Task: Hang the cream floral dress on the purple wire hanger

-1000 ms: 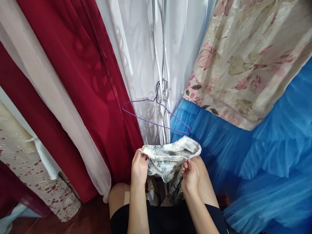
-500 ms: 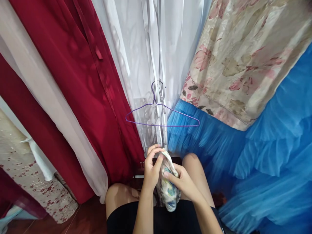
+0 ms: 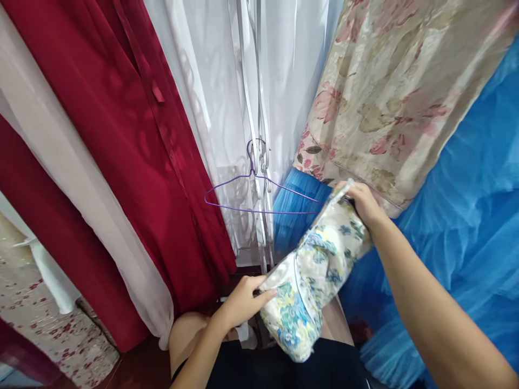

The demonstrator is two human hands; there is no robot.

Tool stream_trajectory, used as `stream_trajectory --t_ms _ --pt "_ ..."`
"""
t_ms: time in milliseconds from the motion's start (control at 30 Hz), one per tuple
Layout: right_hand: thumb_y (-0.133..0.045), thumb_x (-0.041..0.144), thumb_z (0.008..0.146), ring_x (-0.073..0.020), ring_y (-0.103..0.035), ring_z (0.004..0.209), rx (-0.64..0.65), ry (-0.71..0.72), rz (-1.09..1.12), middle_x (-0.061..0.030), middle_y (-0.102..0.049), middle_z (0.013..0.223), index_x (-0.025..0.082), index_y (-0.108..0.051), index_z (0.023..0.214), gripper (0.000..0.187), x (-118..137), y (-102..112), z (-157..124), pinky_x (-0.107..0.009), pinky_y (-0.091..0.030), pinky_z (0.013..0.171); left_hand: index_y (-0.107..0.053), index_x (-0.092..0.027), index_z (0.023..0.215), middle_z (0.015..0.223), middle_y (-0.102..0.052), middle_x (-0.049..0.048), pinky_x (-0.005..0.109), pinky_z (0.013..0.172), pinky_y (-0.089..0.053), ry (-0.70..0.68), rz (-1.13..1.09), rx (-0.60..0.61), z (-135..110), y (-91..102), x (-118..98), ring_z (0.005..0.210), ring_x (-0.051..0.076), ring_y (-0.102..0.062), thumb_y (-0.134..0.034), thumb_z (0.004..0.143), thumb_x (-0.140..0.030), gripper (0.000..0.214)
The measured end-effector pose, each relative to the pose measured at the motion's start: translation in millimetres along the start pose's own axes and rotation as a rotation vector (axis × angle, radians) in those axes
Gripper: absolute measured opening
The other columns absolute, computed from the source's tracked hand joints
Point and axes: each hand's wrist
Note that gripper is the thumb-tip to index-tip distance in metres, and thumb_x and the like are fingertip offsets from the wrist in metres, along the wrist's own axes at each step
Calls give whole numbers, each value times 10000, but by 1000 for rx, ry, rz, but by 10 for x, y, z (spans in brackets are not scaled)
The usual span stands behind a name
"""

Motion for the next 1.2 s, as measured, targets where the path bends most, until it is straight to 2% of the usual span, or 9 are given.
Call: stream_trajectory --t_ms 133,267,367,467,567,633,800,1067,1200 --pt "-732 309 665 -142 -540 619 196 -138 40 -6 -656 652 161 -688 714 163 -50 -443 427 -243 -406 579 -666 -150 752 719 -561 8 253 640 -368 -94 19 -256 -24 264 -108 689 147 -475 -615 923 -450 350" --pt "-794 221 620 -135 -591 581 431 -263 211 -9 -709 712 154 -727 931 325 7 -756 412 -221 -406 522 -564 -170 648 627 -441 -18 249 572 -306 -104 -36 -463 -57 552 -9 606 129 -385 -639 903 -436 376" --pt "-792 190 633 -135 -619 564 457 -345 283 -20 -736 737 157 -737 1061 433 79 -732 343 -221 -433 512 -599 -196 614 618 -497 -9 250 615 -365 -93 -47 -576 -91 816 202 633 162 -434 -761 800 -331 282" --pt "-782 176 652 -147 -665 599 480 -387 266 -49 -770 791 151 -758 1108 458 151 -641 324 -226 -475 534 -667 -234 606 724 -639 24 293 939 -438 -82 -114 -579 -92 1101 423 822 225 -558 -863 614 -134 220" --pt "-786 153 647 -189 -719 692 480 -400 218 -89 -796 891 150 -788 1054 408 226 -600 337 -250 -529 581 -655 -257 613 775 -682 30 372 1140 -335 -31 -344 -628 -24 1401 541 923 249 -610 -775 632 -29 259" --pt "-793 139 648 -215 -738 739 478 -418 201 -103 -799 936 155 -797 1033 386 276 -598 351 -271 -558 601 -665 -263 644 800 -696 35 396 1133 -340 -29 -335 -687 60 1621 531 963 267 -609 -739 636 -6 268" --pt "-798 116 661 -220 -753 770 475 -448 204 -130 -796 987 132 -800 1000 339 366 -601 387 -261 -589 615 -730 -254 801 944 -712 54 324 994 -397 -139 128 -779 353 2093 254 1038 289 -549 -750 626 -8 302" --pt "-837 281 697 -276 -743 711 295 -615 273 -135 -789 846 148 -766 887 242 162 -549 110 -348 -605 590 -628 -216 1074 1050 -652 38 258 794 -443 -234 -167 -912 742 2082 -80 860 176 -599 -678 741 -31 384" --pt "-864 457 704 -207 -690 583 150 -485 246 -92 -760 725 145 -738 787 346 -126 -444 -47 -294 -559 532 -603 -213 1054 1052 -613 34 249 807 -454 -325 -90 -1025 771 2062 -106 972 178 -589 -706 745 -80 351"
Point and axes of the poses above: each hand's wrist, its own z-axis towards the middle knuckle, its own y-axis out of the back of the hand, x = y × z
